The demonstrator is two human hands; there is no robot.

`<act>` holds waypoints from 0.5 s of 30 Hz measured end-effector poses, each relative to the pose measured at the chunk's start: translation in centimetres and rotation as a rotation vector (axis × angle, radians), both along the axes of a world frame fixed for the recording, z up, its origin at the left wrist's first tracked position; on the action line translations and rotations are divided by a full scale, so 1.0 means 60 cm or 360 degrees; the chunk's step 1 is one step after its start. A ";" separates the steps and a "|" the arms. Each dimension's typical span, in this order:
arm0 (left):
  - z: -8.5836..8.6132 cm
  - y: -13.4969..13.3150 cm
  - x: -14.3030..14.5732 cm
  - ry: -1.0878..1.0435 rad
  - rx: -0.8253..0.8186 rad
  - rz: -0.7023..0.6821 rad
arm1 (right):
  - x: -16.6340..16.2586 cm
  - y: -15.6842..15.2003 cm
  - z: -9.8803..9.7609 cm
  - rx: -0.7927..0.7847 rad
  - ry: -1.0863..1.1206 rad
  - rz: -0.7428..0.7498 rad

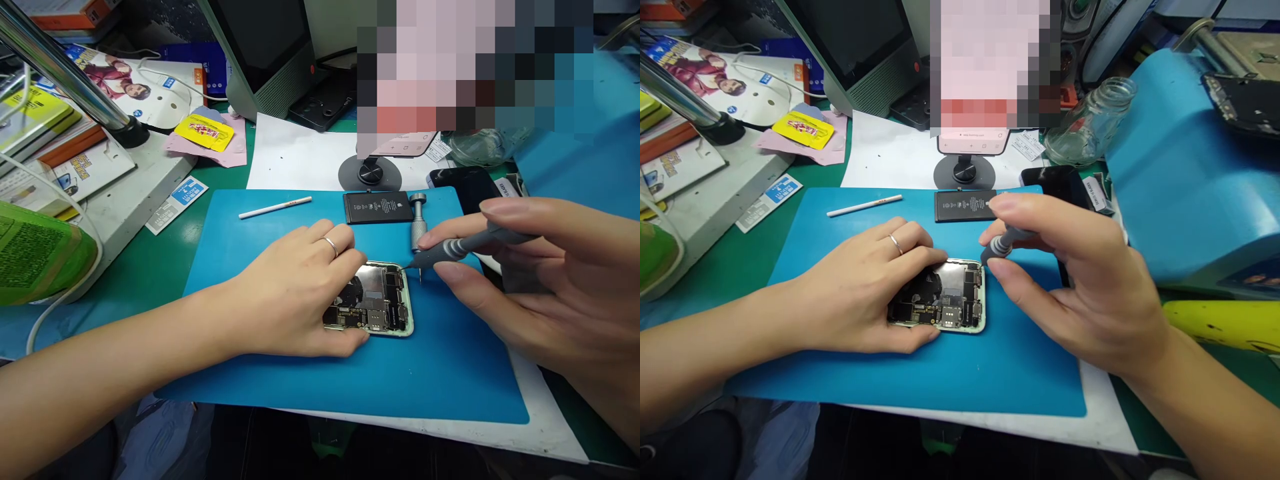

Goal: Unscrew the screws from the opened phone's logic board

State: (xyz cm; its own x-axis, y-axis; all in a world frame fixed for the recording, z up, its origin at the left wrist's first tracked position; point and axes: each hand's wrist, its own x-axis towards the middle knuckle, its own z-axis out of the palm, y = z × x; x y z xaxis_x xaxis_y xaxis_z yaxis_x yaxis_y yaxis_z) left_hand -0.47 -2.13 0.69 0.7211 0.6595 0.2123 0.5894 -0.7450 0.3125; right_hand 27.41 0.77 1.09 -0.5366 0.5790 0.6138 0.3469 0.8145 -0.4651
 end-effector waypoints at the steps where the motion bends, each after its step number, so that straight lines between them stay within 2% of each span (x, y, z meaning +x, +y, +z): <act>1: 0.000 0.000 0.000 -0.0002 -0.0002 -0.0002 | 0.000 0.000 0.000 -0.0002 -0.0007 -0.0017; 9: 0.001 0.002 -0.002 0.0003 -0.0001 -0.0001 | 0.001 -0.003 -0.009 0.0078 -0.0009 -0.0037; 15: 0.001 0.000 -0.001 0.0024 0.0010 0.0006 | -0.005 -0.012 -0.006 0.0061 -0.0045 -0.0166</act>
